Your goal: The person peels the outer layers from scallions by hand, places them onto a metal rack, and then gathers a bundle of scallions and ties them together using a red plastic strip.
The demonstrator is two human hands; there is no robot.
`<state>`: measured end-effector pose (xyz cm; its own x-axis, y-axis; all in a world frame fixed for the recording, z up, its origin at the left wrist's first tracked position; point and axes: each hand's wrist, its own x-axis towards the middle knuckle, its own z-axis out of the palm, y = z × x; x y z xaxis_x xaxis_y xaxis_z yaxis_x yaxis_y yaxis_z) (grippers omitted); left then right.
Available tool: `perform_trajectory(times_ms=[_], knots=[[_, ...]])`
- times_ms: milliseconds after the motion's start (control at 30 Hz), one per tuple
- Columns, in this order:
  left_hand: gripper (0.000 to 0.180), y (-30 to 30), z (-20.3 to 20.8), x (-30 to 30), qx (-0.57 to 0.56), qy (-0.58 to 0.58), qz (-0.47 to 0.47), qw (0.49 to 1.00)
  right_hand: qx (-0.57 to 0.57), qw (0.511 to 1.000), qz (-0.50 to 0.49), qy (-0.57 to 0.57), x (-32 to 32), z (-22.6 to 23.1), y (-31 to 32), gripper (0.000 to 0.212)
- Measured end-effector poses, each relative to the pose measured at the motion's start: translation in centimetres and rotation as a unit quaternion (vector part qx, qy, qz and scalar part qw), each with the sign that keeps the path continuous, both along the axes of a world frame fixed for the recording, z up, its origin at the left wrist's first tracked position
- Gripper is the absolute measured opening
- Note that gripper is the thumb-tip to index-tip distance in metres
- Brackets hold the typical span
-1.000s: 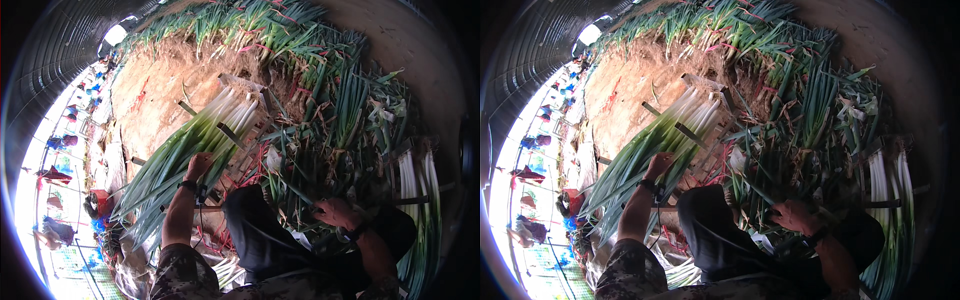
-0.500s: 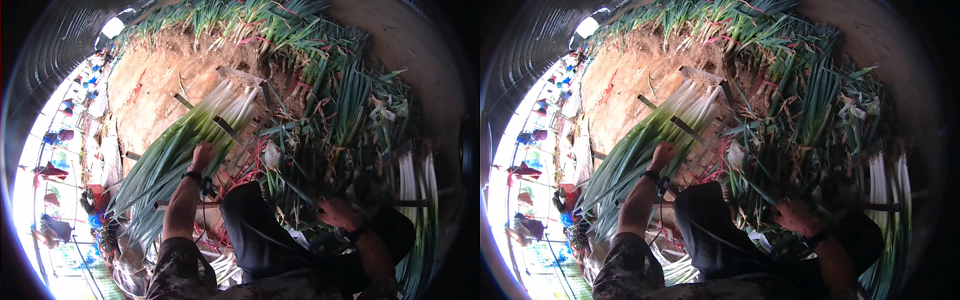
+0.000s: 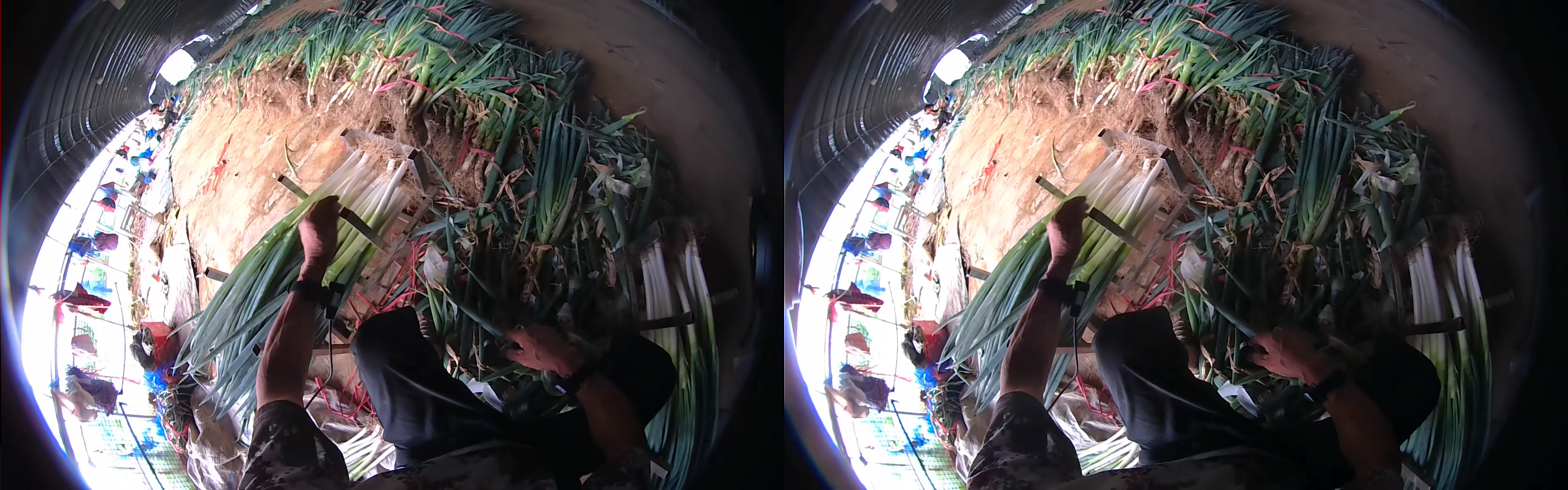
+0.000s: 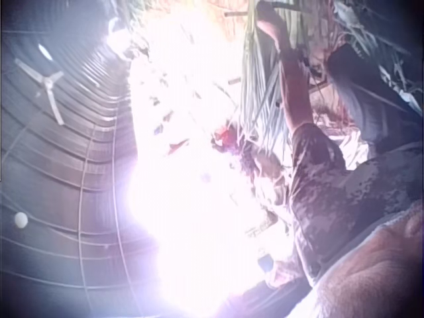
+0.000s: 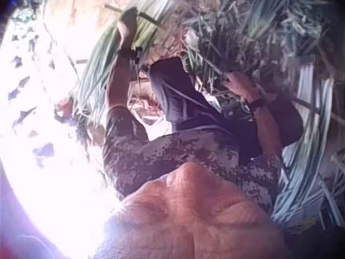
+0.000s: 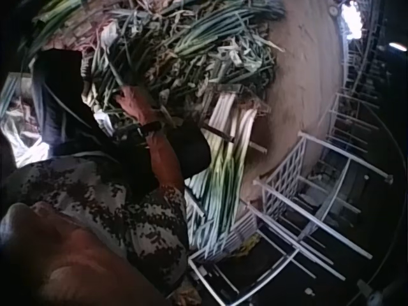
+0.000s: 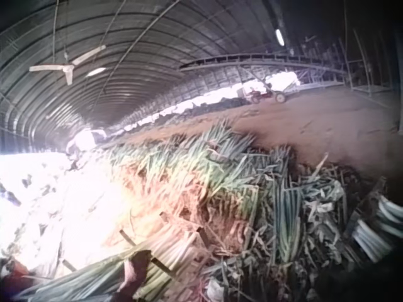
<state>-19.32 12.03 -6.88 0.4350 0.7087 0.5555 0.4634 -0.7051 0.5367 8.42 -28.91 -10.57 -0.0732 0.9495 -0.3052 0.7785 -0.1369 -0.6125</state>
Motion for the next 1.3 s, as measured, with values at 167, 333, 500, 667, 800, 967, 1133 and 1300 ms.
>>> perform_trajectory(times_ms=[167, 333, 500, 667, 800, 967, 1133, 1300], knots=[[0.029, -2.2, -0.8, 9.3, -0.110, 0.049, -0.081, 0.989, -0.032, 0.999, 0.002, -0.022, 0.7, 0.1, -0.3, 0.036], [0.051, 3.3, -7.4, 11.4, -0.161, 0.148, 0.051, 0.975, -0.010, 1.000, 0.013, -0.025, 0.6, 1.2, -0.3, 0.037], [0.063, 4.8, -11.9, 14.8, -0.245, 0.212, 0.193, 0.926, -0.015, 1.000, -0.010, -0.012, 2.0, 0.8, -1.5, 0.036], [0.040, 7.6, -13.9, 13.7, -0.314, 0.162, 0.192, 0.916, 0.019, 0.999, -0.029, -0.002, 2.4, -0.8, -0.8, 0.031], [0.036, 6.0, -16.0, 12.8, -0.183, 0.110, 0.152, 0.965, -0.036, 0.994, -0.085, 0.059, 2.3, -2.4, -0.3, 0.031], [0.031, 7.1, -17.3, 11.4, -0.202, 0.142, 0.134, 0.960, -0.083, 0.991, -0.075, 0.074, 2.3, -2.0, 0.6, 0.036], [0.032, 7.6, -16.7, 11.5, -0.194, 0.139, 0.132, 0.962, -0.050, 0.993, -0.078, 0.074, 1.6, -2.9, 0.3, 0.035], [0.037, 7.4, -14.0, 11.6, -0.213, 0.173, 0.068, 0.959, -0.003, 0.996, -0.082, 0.047, 1.4, -2.9, -0.7, 0.034]])
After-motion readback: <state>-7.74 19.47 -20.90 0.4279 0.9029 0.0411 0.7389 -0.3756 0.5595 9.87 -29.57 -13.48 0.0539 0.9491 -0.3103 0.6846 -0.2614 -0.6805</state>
